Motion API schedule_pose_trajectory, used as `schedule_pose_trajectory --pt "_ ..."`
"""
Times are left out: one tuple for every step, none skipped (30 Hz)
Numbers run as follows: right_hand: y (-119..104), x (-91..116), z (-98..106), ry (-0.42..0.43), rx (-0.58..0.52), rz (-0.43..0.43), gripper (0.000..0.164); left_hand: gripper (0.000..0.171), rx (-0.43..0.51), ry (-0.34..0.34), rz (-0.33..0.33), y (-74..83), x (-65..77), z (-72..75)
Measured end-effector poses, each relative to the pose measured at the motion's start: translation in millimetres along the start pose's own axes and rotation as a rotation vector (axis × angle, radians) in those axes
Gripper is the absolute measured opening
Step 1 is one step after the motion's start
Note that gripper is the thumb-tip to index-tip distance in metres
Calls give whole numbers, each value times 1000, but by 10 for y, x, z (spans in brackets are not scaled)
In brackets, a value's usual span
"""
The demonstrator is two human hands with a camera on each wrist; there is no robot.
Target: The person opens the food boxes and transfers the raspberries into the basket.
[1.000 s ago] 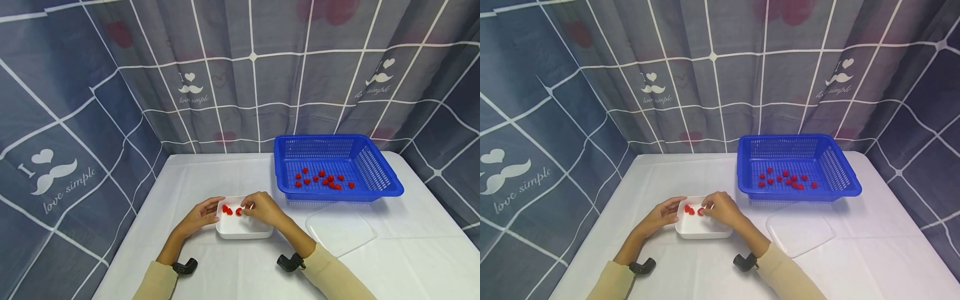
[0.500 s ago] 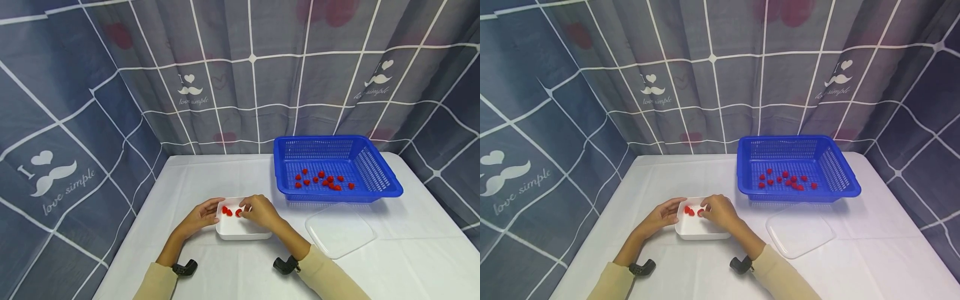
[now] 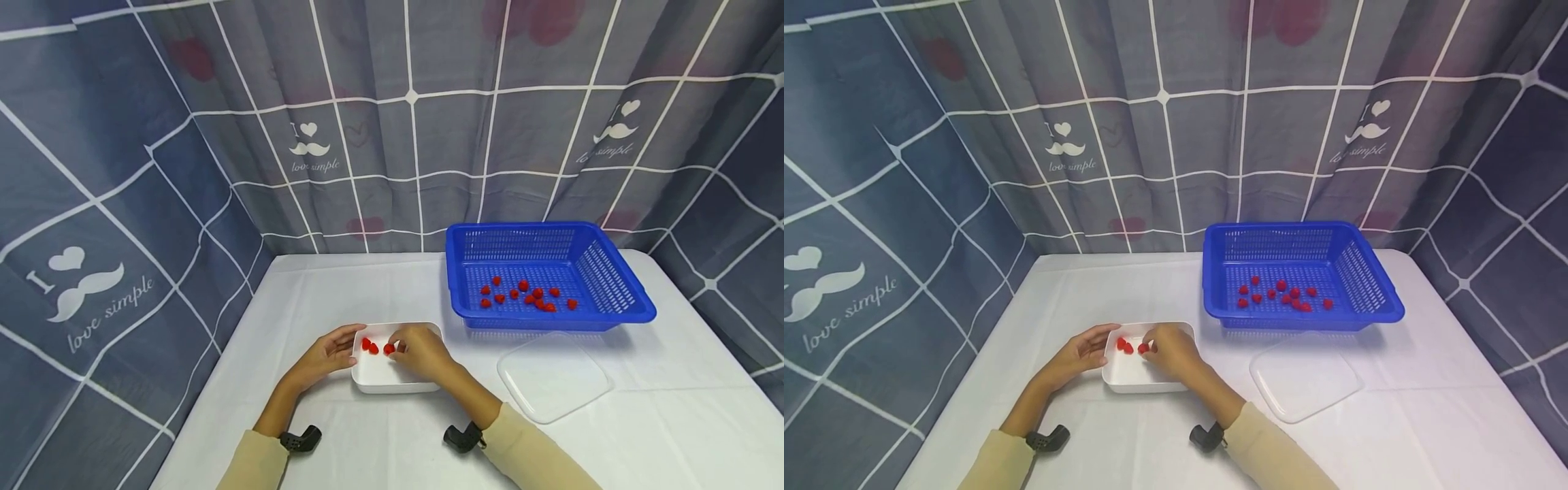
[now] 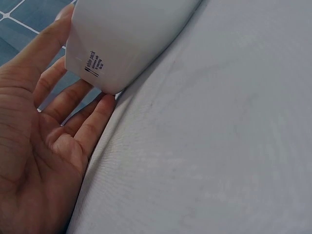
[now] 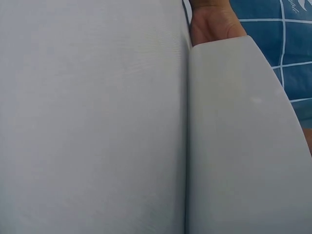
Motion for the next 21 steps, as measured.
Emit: schedule_pose_trajectory --pt "0 4 -11 0 1 -3 12 63 -2 0 0 -6 2 -1" --pt "0 8 -20 2 2 -10 11 63 -3 -2 -3 -7 4 -4" --pt "-1 12 -25 7 1 -15 11 62 -6 -3 -6 -11 5 -4" --pt "-2 16 -27 12 1 -21 11 62 -6 -3 -6 -12 6 -5" --pt "-1 14 -30 19 4 -27 10 62 -10 -6 -11 -16 5 -5" --pt "-3 15 -31 25 10 -30 10 63 -8 -7 -11 -17 4 -6" --pt "-4 12 -32 34 17 -32 10 63 -9 -7 -11 -17 2 -7" --pt "-3 7 -35 41 29 -34 9 63 -10 -6 -11 -15 1 -5" --pt "-4 0 -37 48 39 -34 9 63 -12 -3 -8 -14 0 -3" --pt "-6 -8 -40 55 49 -32 9 64 -11 -1 -6 -13 -1 -1" --pt "-7 -16 -45 61 62 -30 9 65 -10 0 -5 -11 -1 2" --pt "-8 -24 -49 66 71 -29 10 65 -6 3 -2 -6 0 3" --pt "-9 -32 -53 70 79 -27 10 65 -5 4 -3 -3 1 6" --pt "-9 -39 -58 73 86 -27 11 66 -6 5 -4 -2 2 9" --pt "-14 -42 -59 76 90 -28 11 66 -3 4 -4 -1 3 11" --pt "-15 -46 -61 79 96 -32 11 66 -2 3 -6 0 5 12" --pt "-13 -47 -64 83 102 -36 11 66 -3 3 -6 0 5 12" --pt "-14 -47 -62 86 107 -42 11 66 -2 2 -6 -4 5 13" --pt "-15 -45 -61 90 111 -45 11 66 -2 1 -7 -9 5 15" --pt "-13 -43 -60 93 113 -49 12 66 -1 -1 -7 -16 4 14" --pt "-13 -38 -58 97 113 -48 12 66 2 -3 -6 -18 2 12"
Point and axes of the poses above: each hand's wrist, its own x-axis away from the middle knuckle, its own z-axis out of the back of the hand, y = z × x, the point moved 2 cm from there along -x, towards the middle knuckle, and after that the axes turned 4 degrees about -y, right-handed, at the moved point
